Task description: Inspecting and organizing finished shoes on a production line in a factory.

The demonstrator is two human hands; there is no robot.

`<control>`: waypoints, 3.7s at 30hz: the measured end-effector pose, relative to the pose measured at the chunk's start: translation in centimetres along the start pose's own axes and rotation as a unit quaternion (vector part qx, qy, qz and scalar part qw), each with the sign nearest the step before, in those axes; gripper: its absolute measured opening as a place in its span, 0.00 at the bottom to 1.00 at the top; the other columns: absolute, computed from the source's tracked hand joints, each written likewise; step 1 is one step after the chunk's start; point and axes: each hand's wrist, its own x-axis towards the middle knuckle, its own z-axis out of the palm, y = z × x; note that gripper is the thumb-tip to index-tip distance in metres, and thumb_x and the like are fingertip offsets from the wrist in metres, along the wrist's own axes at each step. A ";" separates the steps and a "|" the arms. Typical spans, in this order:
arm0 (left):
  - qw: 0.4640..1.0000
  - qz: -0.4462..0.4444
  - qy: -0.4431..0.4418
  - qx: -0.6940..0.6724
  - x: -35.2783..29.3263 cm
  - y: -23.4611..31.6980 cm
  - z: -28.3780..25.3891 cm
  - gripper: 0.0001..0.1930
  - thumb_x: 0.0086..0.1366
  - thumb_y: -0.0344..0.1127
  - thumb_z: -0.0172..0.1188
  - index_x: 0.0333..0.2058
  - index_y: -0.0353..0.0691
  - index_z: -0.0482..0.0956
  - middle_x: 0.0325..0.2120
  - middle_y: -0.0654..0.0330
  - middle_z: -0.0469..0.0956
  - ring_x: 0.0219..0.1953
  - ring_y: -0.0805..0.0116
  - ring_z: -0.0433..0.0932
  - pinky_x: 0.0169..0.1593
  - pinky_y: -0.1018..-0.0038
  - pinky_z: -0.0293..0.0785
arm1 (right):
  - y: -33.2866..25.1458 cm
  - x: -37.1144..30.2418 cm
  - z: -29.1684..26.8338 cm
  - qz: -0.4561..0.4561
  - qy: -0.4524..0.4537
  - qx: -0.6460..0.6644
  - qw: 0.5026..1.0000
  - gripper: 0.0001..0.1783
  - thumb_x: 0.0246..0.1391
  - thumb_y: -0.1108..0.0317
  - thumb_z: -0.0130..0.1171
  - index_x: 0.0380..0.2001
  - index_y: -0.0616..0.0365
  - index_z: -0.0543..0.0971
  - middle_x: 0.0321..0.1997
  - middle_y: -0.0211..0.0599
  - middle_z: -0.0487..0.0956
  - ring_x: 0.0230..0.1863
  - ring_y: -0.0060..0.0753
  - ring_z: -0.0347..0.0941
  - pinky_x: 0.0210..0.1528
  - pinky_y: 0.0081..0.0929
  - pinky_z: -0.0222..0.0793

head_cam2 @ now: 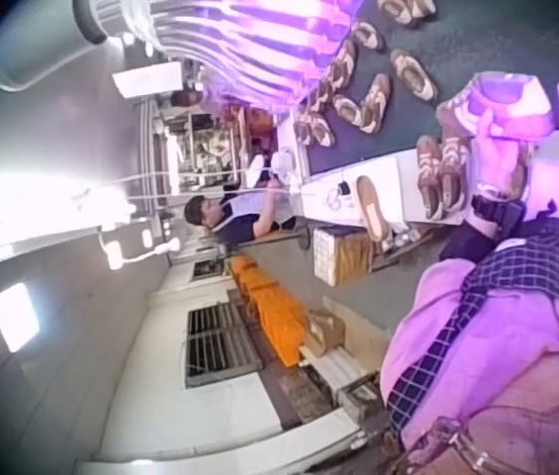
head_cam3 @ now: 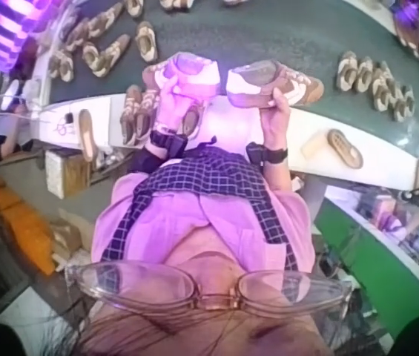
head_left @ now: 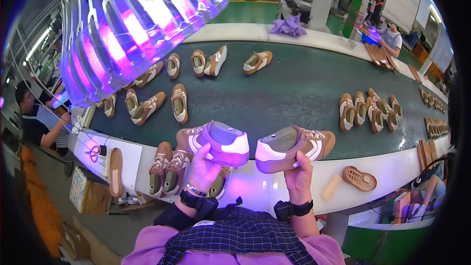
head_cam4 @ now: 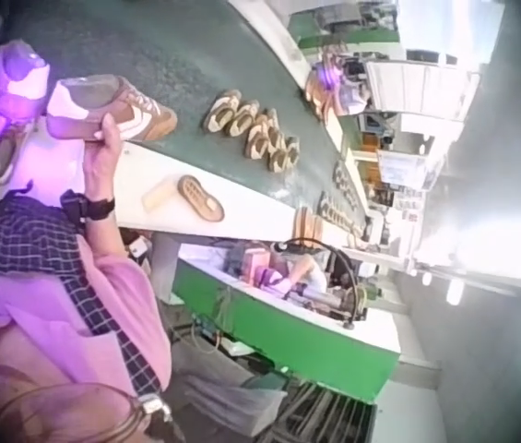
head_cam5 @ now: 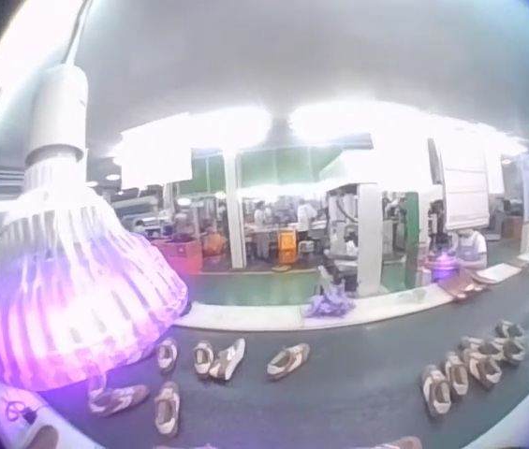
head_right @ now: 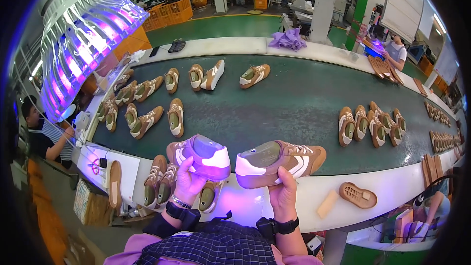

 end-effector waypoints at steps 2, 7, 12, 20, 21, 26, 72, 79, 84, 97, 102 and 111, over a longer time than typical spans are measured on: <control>1.000 0.014 0.013 0.004 -0.3 0.3 -0.5 0.27 0.57 0.32 0.58 0.56 0.39 0.63 0.51 0.55 0.71 0.55 0.58 0.69 0.61 0.56 0.62 | 0.7 -0.1 0.6 0.009 0.009 0.004 1.000 0.30 0.50 0.66 0.59 0.56 0.58 0.64 0.53 0.37 0.72 0.54 0.35 0.69 0.57 0.38 0.66; 0.999 0.029 0.031 0.015 -0.7 0.2 -1.3 0.26 0.57 0.34 0.59 0.55 0.38 0.64 0.50 0.56 0.71 0.54 0.59 0.70 0.59 0.58 0.66 | 1.9 -0.2 0.7 0.027 0.023 -0.017 0.999 0.28 0.52 0.62 0.58 0.55 0.55 0.65 0.52 0.36 0.72 0.53 0.34 0.70 0.52 0.37 0.70; 0.998 0.018 0.050 0.021 -0.7 0.0 -1.2 0.24 0.59 0.35 0.58 0.54 0.38 0.65 0.49 0.56 0.72 0.52 0.60 0.72 0.57 0.61 0.68 | 2.4 -0.5 1.0 0.026 0.044 -0.021 0.998 0.27 0.53 0.63 0.56 0.55 0.58 0.64 0.53 0.39 0.72 0.52 0.36 0.70 0.55 0.37 0.69; 0.999 0.014 0.048 0.008 -1.2 -0.3 -0.2 0.23 0.59 0.35 0.57 0.54 0.39 0.65 0.49 0.56 0.73 0.51 0.60 0.72 0.56 0.61 0.70 | 2.6 -0.7 0.6 0.029 0.041 -0.028 0.998 0.29 0.53 0.61 0.57 0.57 0.56 0.63 0.54 0.38 0.70 0.55 0.37 0.69 0.57 0.40 0.68; 0.999 0.013 0.049 0.007 -1.1 -0.4 -0.3 0.23 0.59 0.35 0.57 0.54 0.39 0.65 0.48 0.56 0.73 0.51 0.60 0.73 0.56 0.61 0.70 | 2.6 -0.6 0.5 0.029 0.045 -0.024 0.998 0.29 0.53 0.61 0.57 0.57 0.56 0.63 0.55 0.38 0.70 0.55 0.37 0.68 0.57 0.40 0.68; 0.999 0.004 0.048 0.007 -1.1 -0.5 -0.3 0.23 0.59 0.35 0.57 0.53 0.38 0.65 0.48 0.56 0.73 0.51 0.60 0.73 0.55 0.61 0.70 | 2.7 -0.5 0.9 0.021 0.059 -0.013 0.998 0.28 0.53 0.62 0.57 0.56 0.58 0.64 0.53 0.39 0.71 0.53 0.36 0.70 0.56 0.38 0.69; 0.991 -0.033 -0.023 0.125 13.2 8.5 -6.6 0.27 0.68 0.52 0.37 0.58 0.38 0.61 0.52 0.45 0.69 0.52 0.47 0.70 0.50 0.53 0.72 | 1.6 -1.3 -6.0 0.139 0.054 -0.001 0.989 0.27 0.52 0.59 0.52 0.53 0.63 0.66 0.50 0.43 0.73 0.50 0.38 0.71 0.56 0.36 0.66; 0.855 -0.022 0.179 0.485 5.4 4.7 -11.1 0.15 0.60 0.39 0.56 0.44 0.43 0.70 0.34 0.66 0.69 0.39 0.71 0.71 0.43 0.64 0.73 | -0.9 -4.0 -11.5 0.214 0.117 -0.009 0.970 0.25 0.53 0.59 0.50 0.49 0.66 0.70 0.44 0.44 0.77 0.42 0.37 0.76 0.49 0.33 0.71; 0.817 -0.065 0.143 0.555 -1.3 1.3 -10.9 0.18 0.59 0.35 0.57 0.48 0.40 0.70 0.38 0.59 0.71 0.42 0.66 0.71 0.45 0.62 0.72 | -2.8 4.8 -9.9 0.202 0.024 -0.003 0.979 0.27 0.56 0.59 0.45 0.56 0.63 0.64 0.53 0.45 0.73 0.51 0.38 0.72 0.53 0.36 0.70; 0.783 -0.146 0.084 0.598 -2.8 -3.6 -7.9 0.26 0.53 0.28 0.65 0.50 0.35 0.66 0.41 0.58 0.73 0.44 0.69 0.73 0.47 0.75 0.71 | -2.8 31.9 -12.5 -0.173 0.212 -0.519 0.810 0.25 0.41 0.59 0.64 0.39 0.66 0.72 0.34 0.46 0.75 0.37 0.40 0.73 0.39 0.36 0.71; 0.663 -0.010 0.113 0.740 -1.1 -3.4 -9.6 0.32 0.54 0.31 0.65 0.55 0.31 0.61 0.48 0.53 0.69 0.46 0.63 0.72 0.49 0.73 0.71 | -14.6 29.9 -24.7 -0.324 0.511 -0.663 0.441 0.27 0.36 0.65 0.61 0.41 0.68 0.70 0.39 0.57 0.74 0.42 0.56 0.71 0.49 0.44 0.65; 0.823 -0.071 -0.004 0.563 9.4 -9.5 1.5 0.36 0.51 0.30 0.65 0.57 0.34 0.57 0.47 0.53 0.67 0.48 0.64 0.70 0.53 0.70 0.67 | -19.0 29.7 -32.6 -0.035 0.351 -0.621 0.700 0.27 0.36 0.61 0.66 0.39 0.67 0.73 0.40 0.51 0.78 0.41 0.44 0.76 0.46 0.34 0.71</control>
